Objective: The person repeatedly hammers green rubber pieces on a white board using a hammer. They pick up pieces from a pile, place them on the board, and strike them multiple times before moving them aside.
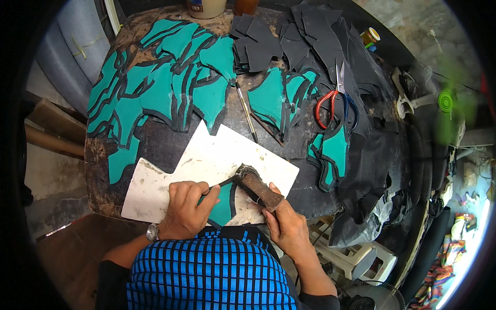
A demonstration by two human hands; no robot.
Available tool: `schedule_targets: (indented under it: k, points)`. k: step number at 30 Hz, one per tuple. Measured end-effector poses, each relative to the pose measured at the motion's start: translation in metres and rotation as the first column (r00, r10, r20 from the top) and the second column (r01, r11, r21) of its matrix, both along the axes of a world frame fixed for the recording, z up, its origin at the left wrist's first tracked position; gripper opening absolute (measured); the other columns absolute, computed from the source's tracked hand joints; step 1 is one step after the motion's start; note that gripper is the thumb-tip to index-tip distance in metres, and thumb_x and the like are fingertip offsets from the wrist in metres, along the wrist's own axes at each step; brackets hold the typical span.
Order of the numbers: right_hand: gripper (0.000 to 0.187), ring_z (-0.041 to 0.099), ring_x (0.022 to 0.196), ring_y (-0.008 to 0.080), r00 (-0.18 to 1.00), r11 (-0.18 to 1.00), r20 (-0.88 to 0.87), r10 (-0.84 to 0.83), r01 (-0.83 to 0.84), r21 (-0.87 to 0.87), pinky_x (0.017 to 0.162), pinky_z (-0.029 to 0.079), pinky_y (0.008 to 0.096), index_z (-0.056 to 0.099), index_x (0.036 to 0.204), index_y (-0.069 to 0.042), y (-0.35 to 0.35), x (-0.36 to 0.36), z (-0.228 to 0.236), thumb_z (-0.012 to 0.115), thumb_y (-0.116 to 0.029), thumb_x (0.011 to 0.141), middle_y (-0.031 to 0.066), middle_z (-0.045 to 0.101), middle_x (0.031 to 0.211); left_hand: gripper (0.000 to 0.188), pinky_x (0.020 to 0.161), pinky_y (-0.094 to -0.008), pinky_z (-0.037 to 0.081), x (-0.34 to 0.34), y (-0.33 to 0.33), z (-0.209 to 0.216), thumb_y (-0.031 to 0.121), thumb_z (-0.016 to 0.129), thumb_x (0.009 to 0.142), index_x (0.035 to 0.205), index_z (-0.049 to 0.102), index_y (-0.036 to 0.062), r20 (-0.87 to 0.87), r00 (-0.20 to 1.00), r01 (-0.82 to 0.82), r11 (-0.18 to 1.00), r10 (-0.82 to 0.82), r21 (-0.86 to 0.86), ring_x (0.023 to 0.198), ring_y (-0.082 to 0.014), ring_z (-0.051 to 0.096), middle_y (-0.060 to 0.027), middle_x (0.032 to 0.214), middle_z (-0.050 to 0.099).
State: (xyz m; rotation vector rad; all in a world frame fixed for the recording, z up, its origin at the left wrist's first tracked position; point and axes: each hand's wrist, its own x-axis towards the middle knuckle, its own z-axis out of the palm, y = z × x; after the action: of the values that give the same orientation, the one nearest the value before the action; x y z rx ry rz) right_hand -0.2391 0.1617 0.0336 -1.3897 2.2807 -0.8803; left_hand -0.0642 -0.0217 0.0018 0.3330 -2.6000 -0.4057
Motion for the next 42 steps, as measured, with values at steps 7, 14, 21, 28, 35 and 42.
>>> schedule_targets:
  k: [7, 14, 21, 28, 35, 42]
  points:
    - [0.044, 0.064, 0.068, 0.0288, 1.0, 1.0, 0.016, -0.013, 0.013, -0.001, 0.064, 0.051, 0.0361, 0.056, 0.134, 0.0, 0.003, -0.005, 0.005, 0.068, -0.004, 0.092, 0.014, 0.064, 0.082, 0.023, 0.068, -0.0319, 0.043, -0.001, -0.005, -0.002, 0.006, 0.063, 0.089, 0.109, 0.067, -0.0063, -0.039, 0.995, 0.088, 0.996, -0.088, -0.006, 0.079, -0.0171, 0.057, -0.0102, 0.095, 0.062]
    - [0.059, 0.072, 0.077, 0.032, 0.998, 0.996, -0.038, 0.058, -0.055, 0.066, 0.066, 0.058, 0.0377, 0.054, 0.141, -0.003, -0.002, -0.008, 0.009, 0.07, -0.001, 0.085, 0.0171, 0.07, 0.106, 0.022, 0.067, -0.0311, 0.043, -0.003, -0.004, -0.003, 0.005, 0.064, 0.089, 0.107, 0.068, -0.0073, -0.063, 0.995, 0.078, 0.997, -0.079, -0.013, 0.077, -0.0169, 0.055, -0.0102, 0.092, 0.061]
    - [0.059, 0.071, 0.085, 0.0369, 0.992, 0.983, 0.045, 0.118, -0.123, 0.133, 0.07, 0.059, 0.0397, 0.051, 0.142, -0.004, -0.006, -0.008, 0.012, 0.069, -0.002, 0.086, 0.0174, 0.067, 0.127, 0.029, 0.07, -0.0344, 0.044, 0.002, -0.003, 0.0, 0.006, 0.07, 0.087, 0.112, 0.067, -0.0078, 0.01, 0.995, 0.1, 0.995, -0.1, 0.02, 0.084, -0.0212, 0.058, -0.0125, 0.1, 0.061]
    - [0.054, 0.07, 0.076, 0.0306, 0.993, 0.991, 0.014, 0.119, -0.12, 0.062, 0.071, 0.056, 0.0379, 0.052, 0.143, -0.004, -0.004, -0.011, 0.007, 0.067, 0.0, 0.091, 0.0199, 0.07, 0.107, 0.039, 0.068, -0.0363, 0.045, 0.008, 0.003, -0.005, 0.011, 0.073, 0.087, 0.119, 0.061, -0.009, -0.082, 0.996, -0.015, 0.985, 0.029, 0.172, 0.081, -0.0228, 0.057, -0.0146, 0.1, 0.059]
    - [0.052, 0.07, 0.086, 0.0353, 0.994, 0.991, 0.013, 0.109, -0.11, 0.074, 0.073, 0.059, 0.0395, 0.054, 0.138, -0.002, -0.004, -0.01, 0.006, 0.069, -0.002, 0.088, 0.0161, 0.065, 0.124, 0.041, 0.068, -0.0373, 0.046, 0.01, 0.002, 0.0, 0.01, 0.073, 0.088, 0.122, 0.06, -0.0093, -0.014, 1.0, -0.001, 0.975, 0.005, 0.222, 0.081, -0.0234, 0.057, -0.0136, 0.097, 0.058]
    - [0.047, 0.072, 0.092, 0.0382, 0.996, 0.99, 0.045, 0.072, -0.077, 0.116, 0.075, 0.06, 0.0409, 0.057, 0.133, -0.002, -0.004, -0.01, 0.009, 0.071, -0.003, 0.087, 0.0159, 0.065, 0.134, 0.032, 0.07, -0.0381, 0.046, 0.007, 0.004, 0.001, 0.007, 0.068, 0.089, 0.116, 0.061, -0.0083, -0.048, 0.997, -0.042, 0.972, 0.054, 0.233, 0.08, -0.0252, 0.057, -0.0144, 0.096, 0.058]
